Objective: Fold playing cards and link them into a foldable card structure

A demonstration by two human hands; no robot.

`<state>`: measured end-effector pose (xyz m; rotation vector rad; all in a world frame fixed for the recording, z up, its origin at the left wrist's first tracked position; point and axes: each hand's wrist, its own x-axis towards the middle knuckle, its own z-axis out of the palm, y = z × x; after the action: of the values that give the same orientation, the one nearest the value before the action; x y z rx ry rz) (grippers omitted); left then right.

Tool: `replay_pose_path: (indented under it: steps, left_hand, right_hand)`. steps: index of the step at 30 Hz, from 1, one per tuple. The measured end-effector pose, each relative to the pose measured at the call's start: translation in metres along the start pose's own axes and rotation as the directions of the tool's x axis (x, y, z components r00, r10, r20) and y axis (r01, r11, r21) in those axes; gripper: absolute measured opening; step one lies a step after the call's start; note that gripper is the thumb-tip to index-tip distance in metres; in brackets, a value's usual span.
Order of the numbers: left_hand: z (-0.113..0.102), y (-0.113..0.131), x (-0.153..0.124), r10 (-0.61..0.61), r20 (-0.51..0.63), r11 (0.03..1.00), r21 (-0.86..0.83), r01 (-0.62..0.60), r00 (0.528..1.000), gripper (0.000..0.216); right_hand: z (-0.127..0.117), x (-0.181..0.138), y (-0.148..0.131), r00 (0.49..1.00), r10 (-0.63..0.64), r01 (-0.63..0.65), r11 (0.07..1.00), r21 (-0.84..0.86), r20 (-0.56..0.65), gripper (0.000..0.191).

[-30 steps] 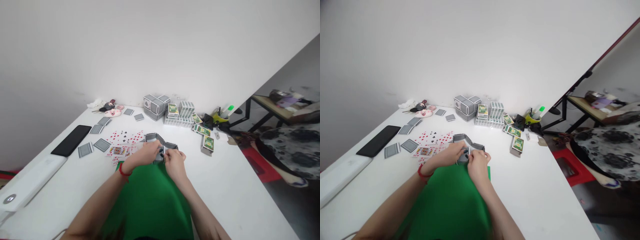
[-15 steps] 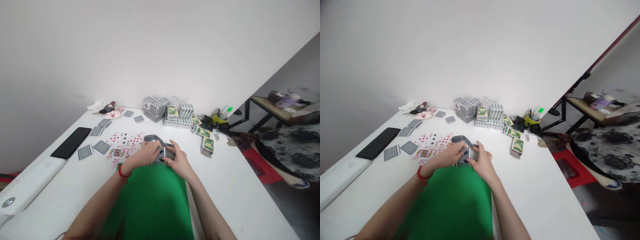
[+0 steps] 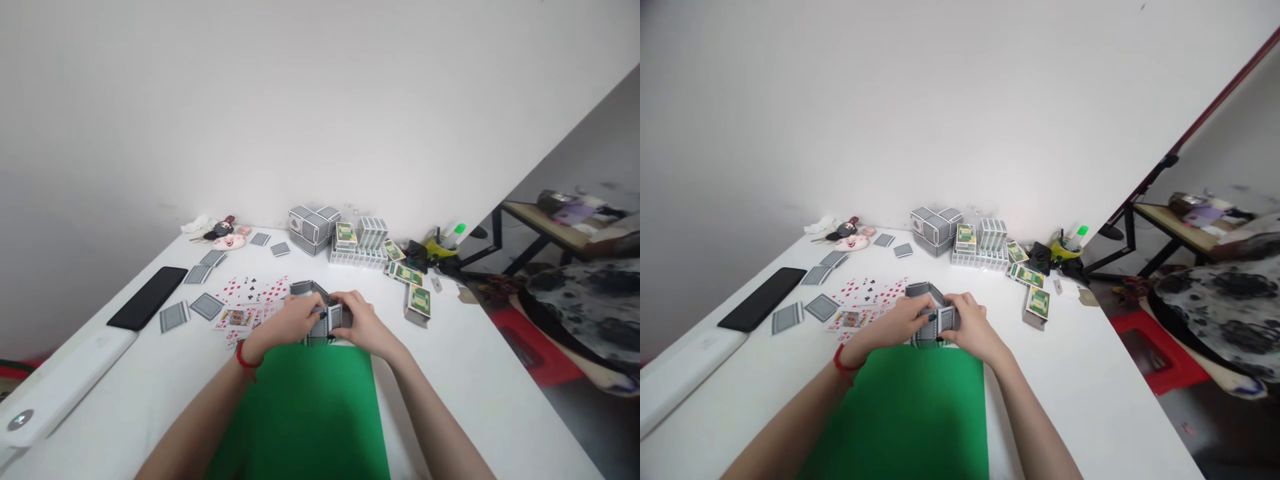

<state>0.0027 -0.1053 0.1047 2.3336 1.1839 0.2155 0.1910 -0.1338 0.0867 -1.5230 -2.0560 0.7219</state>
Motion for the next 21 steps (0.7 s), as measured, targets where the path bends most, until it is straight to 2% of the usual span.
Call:
replay_pose_path:
  steps: [5,7,9,10,12,13,14,15,17,21]
  left_hand:
    - [0.001,0.000,-0.001,0.025,-0.033,0.998,0.053,-0.023,0.999,0.017]
    - [-0.005,-0.006,0.001,0.033,-0.102,0.999,0.013,-0.032,0.994,0.019]
    - [-0.016,-0.022,0.006,-0.028,-0.228,0.998,-0.057,0.015,0.973,0.021]
    - [-0.023,-0.033,0.012,-0.097,-0.306,0.993,-0.097,0.070,0.947,0.022]
    - [-0.037,-0.064,0.027,-0.250,-0.456,0.968,-0.113,0.223,0.854,0.022]
    - [-0.043,-0.081,0.037,-0.302,-0.493,0.951,-0.092,0.296,0.816,0.022]
    - [-0.047,-0.098,0.047,-0.339,-0.494,0.931,-0.055,0.360,0.801,0.023]
    - [-0.050,-0.114,0.058,-0.361,-0.473,0.914,-0.008,0.406,0.803,0.026]
    - [-0.050,-0.140,0.079,-0.360,-0.410,0.903,0.074,0.424,0.838,0.037]
    - [-0.041,-0.162,0.106,-0.340,-0.378,0.908,0.107,0.405,0.861,0.039]
  right_hand:
    - [0.001,0.000,0.010,0.999,0.000,0.005,0.992,0.124,-0.035,0.057]
    - [-0.001,-0.002,0.010,0.998,-0.032,0.039,0.989,0.143,-0.047,0.049]
    - [-0.003,-0.003,0.010,0.994,-0.044,0.061,0.983,0.172,-0.105,0.040]
    - [-0.004,-0.004,0.011,0.989,-0.039,0.066,0.979,0.192,-0.142,0.036]
    - [-0.005,-0.006,0.013,0.977,-0.009,0.061,0.969,0.240,-0.212,0.029]
    - [-0.004,-0.006,0.015,0.971,0.013,0.053,0.962,0.266,-0.240,0.027]
    - [-0.004,-0.007,0.017,0.964,0.039,0.041,0.955,0.293,-0.262,0.026]
    - [-0.003,-0.007,0.019,0.958,0.065,0.029,0.948,0.318,-0.280,0.024]
    - [0.000,-0.008,0.022,0.946,0.107,0.012,0.933,0.360,-0.307,0.022]
    - [0.001,-0.011,0.028,0.944,0.146,-0.022,0.922,0.386,-0.296,0.021]
